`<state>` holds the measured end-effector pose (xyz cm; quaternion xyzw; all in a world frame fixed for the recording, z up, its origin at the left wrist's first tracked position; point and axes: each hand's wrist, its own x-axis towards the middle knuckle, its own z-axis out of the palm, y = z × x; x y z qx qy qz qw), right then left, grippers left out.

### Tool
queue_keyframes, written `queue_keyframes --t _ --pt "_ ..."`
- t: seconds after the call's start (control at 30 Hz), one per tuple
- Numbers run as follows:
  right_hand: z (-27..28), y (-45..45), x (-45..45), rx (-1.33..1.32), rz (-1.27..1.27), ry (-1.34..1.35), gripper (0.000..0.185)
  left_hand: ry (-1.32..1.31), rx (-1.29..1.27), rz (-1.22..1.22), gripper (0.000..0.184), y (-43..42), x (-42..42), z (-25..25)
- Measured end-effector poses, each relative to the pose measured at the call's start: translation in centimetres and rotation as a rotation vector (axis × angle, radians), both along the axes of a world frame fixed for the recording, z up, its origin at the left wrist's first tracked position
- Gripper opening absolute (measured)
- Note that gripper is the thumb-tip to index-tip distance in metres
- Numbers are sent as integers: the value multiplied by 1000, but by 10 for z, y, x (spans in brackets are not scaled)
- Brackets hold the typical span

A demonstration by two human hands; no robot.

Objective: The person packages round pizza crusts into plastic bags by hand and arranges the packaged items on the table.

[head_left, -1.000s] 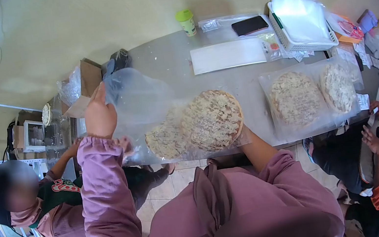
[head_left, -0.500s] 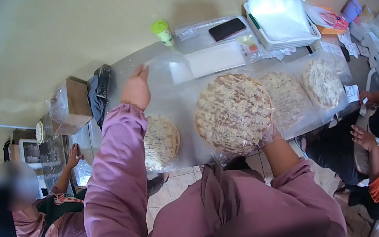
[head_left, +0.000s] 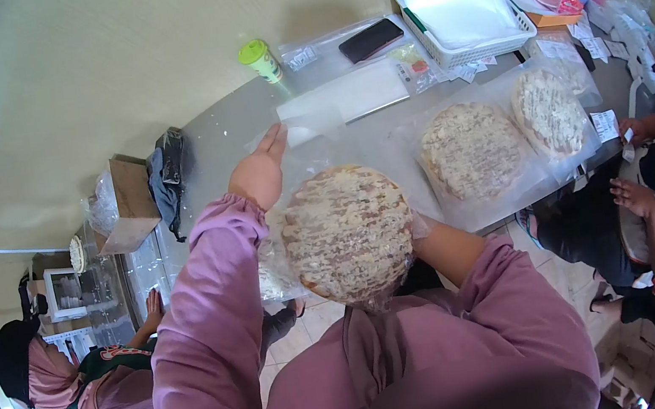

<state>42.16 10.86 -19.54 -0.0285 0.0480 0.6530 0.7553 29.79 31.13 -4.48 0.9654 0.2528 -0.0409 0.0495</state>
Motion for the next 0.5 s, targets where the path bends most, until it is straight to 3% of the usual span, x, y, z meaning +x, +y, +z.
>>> queue_keyframes --t 0.17,0.5 --pt "2 20 -20 23 -28 29 58 109 -32 -136 66 -12 -18 14" --pt "2 20 -29 56 -49 40 57 143 -91 -321 63 -24 -35 16"
